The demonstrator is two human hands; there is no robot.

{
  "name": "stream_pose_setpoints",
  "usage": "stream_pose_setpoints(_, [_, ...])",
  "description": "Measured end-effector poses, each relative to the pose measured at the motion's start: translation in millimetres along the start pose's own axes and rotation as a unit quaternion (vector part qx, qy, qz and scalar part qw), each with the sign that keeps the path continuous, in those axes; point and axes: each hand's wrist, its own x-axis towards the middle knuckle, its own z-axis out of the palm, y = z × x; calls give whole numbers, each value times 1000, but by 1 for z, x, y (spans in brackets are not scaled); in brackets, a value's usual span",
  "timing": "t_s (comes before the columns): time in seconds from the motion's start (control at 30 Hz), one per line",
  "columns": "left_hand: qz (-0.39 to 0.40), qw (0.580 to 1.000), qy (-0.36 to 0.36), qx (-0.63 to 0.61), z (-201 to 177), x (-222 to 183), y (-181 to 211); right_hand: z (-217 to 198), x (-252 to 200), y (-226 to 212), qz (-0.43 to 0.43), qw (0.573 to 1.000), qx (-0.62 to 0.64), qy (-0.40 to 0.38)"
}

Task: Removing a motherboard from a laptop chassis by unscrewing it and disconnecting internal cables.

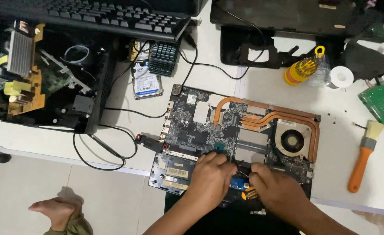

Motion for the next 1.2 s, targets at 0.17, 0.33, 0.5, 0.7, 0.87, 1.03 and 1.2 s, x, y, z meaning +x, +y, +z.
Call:
stream_pose_setpoints(0.17, [-5,1000,15,22,7,-3,1,-1,3,-3,30,999,-15,36])
stream_pose_setpoints(0.33, [-14,999,36,12,8,-1,2,0,2,-1,40,998,4,45])
stream_pose_setpoints(0.5, [-9,998,53,26,7,0,2,-6,1,-11,36,997,-41,57])
stream_pose_setpoints(0.7, [6,997,69,35,6,-1,4,-11,7,-32,81,994,-75,13])
stream_pose_setpoints(0.87, [15,997,72,16,4,-1,2,-14,9,-35,99,990,-95,-6])
stream_pose_setpoints(1.03, [25,997,79,8,3,0,2,-12,8,-41,129,987,-87,23])
stream_pose_setpoints(1.2, [26,996,81,24,9,-3,0,-14,6,-48,125,988,-87,33])
